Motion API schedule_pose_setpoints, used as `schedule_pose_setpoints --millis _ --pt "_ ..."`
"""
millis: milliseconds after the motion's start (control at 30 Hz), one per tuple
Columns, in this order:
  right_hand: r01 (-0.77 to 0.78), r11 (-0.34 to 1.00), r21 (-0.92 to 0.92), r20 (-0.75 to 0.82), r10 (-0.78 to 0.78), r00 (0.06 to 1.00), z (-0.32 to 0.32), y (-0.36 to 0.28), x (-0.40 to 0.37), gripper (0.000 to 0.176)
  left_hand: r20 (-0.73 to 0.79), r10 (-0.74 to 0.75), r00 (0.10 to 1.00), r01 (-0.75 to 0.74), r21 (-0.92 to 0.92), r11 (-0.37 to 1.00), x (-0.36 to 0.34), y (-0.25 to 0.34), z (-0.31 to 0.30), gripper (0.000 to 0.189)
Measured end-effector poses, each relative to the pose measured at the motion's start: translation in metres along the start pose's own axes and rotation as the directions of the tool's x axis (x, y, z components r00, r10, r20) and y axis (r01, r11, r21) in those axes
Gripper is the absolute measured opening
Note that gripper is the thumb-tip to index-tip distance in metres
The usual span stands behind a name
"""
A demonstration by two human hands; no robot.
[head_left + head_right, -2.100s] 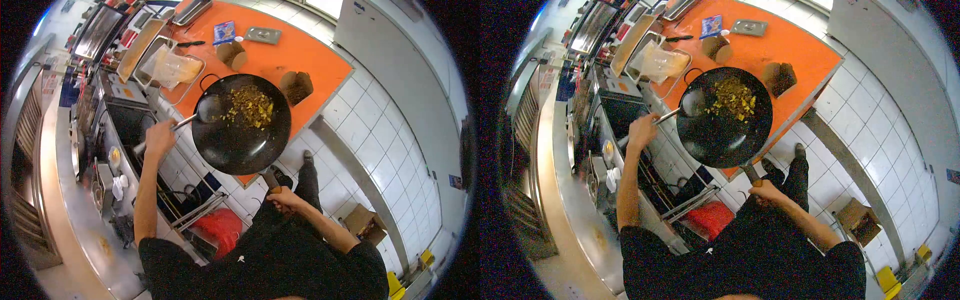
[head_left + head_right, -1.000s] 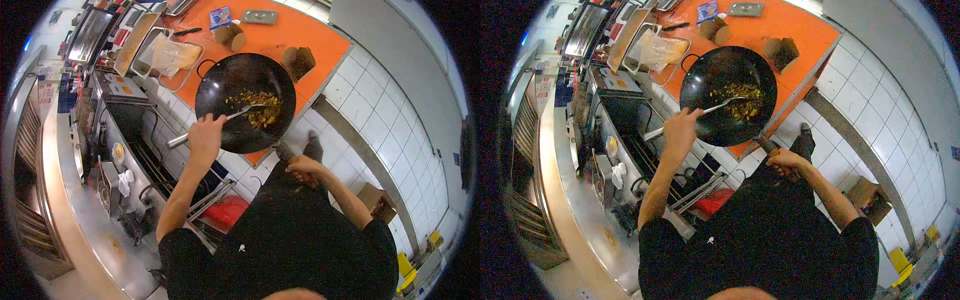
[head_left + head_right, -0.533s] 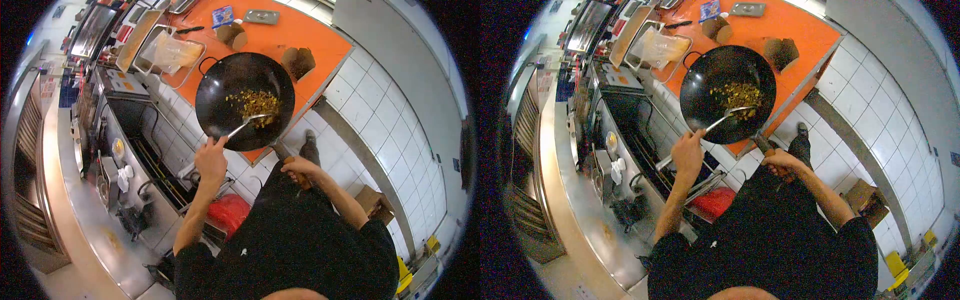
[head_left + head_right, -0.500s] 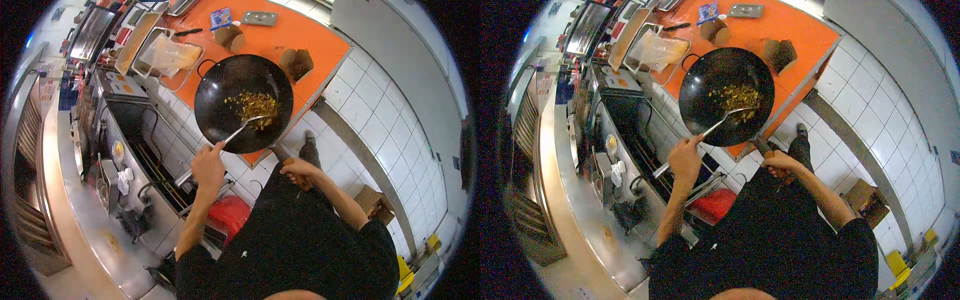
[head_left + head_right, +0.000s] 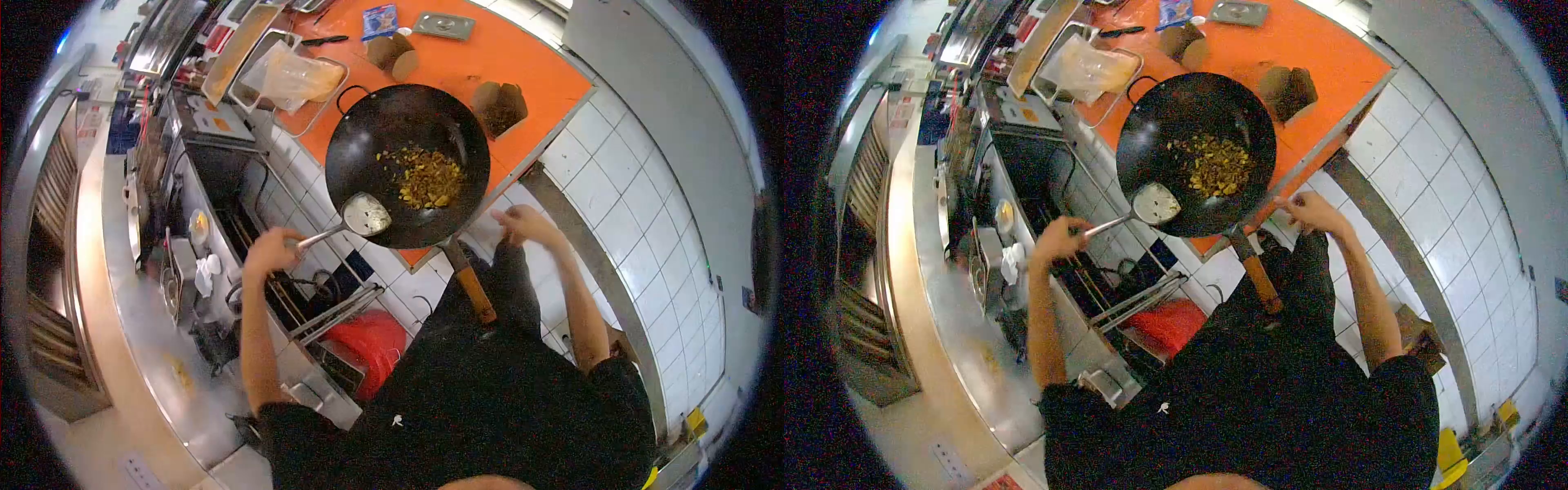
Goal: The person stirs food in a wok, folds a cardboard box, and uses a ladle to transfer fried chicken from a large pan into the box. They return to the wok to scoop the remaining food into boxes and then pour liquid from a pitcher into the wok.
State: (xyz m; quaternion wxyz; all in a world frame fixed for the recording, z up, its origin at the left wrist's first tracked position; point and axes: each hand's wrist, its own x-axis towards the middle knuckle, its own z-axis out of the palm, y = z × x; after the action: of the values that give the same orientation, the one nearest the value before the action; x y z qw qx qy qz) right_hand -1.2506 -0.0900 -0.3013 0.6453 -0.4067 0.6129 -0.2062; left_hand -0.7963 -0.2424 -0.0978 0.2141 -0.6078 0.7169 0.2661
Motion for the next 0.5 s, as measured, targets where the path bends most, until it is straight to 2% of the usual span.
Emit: schedule_pose_setpoints --millis 33,67,100,133,167,200,233,300,333,367,400,433,500 --pt "-0.099 0.975 -0.197 0.147 0.129 0.981 0.002 -0.003 0.001 0.075 0.158 -0.028 0.987 0.046 -0.111 0.993 0.009 0.002 -0.016 0.033" --pt "-0.155 0.906 -0.393 0.251 0.268 0.93 0.004 -0.009 0.006 0.077 0.15 -0.036 0.988 0.052 -0.102 0.993 0.018 0.004 -0.03 0.033" --pt "-0.049 0.901 -0.431 0.407 0.242 0.881 0.027 -0.008 -0.001 0.078 0.229 -0.083 0.97 0.114 -0.127 0.985 0.028 0.007 -0.041 0.032" --pt "0.117 0.812 -0.573 0.318 0.088 0.944 0.058 0.002 -0.015 0.076 0.315 -0.123 0.941 0.178 -0.151 0.972 0.035 0.01 -0.047 0.032" --pt "0.203 0.908 -0.366 0.379 -0.054 0.924 0.083 0.011 -0.021 0.063 0.316 -0.121 0.941 0.176 -0.15 0.973 0.04 0.012 -0.05 0.032" --pt "0.031 0.999 0.023 0.334 -0.037 0.942 0.119 0.039 -0.016 0.045 0.338 -0.116 0.934 0.171 -0.138 0.976 0.047 0.013 -0.051 0.03" --pt "-0.118 0.903 0.413 0.246 0.014 0.969 0.143 0.051 -0.02 0.032 0.363 -0.111 0.925 0.166 -0.125 0.978 0.054 0.016 -0.05 0.028" --pt "-0.136 0.915 0.381 0.223 0.052 0.973 0.144 0.027 -0.034 0.028 0.342 -0.056 0.938 0.11 -0.139 0.984 0.076 0.019 -0.024 0.028" --pt "-0.129 0.953 0.275 0.108 0.102 0.989 0.15 0.025 -0.034 0.025 0.305 -0.004 0.952 0.055 -0.156 0.986 0.084 0.024 -0.008 0.027" --pt "-0.128 0.978 0.164 -0.019 0.133 0.991 0.154 0.025 -0.033 0.023 0.266 0.042 0.963 0.034 -0.275 0.961 0.093 0.033 0.008 0.027" --pt "-0.037 0.992 0.117 -0.122 0.052 0.991 0.157 0.034 -0.03 0.023 0.218 0.089 0.972 0.004 -0.393 0.92 0.099 0.048 0.025 0.027" --pt "-0.042 0.992 0.119 -0.132 0.058 0.99 0.157 0.035 -0.031 0.023 0.222 0.1 0.97 -0.005 -0.393 0.92 0.101 0.059 0.039 0.027" --pt "-0.12 0.988 0.097 -0.111 0.131 0.985 0.156 0.034 -0.03 0.025 0.092 0.141 0.986 -0.055 -0.617 0.785 0.096 0.072 0.061 0.028"
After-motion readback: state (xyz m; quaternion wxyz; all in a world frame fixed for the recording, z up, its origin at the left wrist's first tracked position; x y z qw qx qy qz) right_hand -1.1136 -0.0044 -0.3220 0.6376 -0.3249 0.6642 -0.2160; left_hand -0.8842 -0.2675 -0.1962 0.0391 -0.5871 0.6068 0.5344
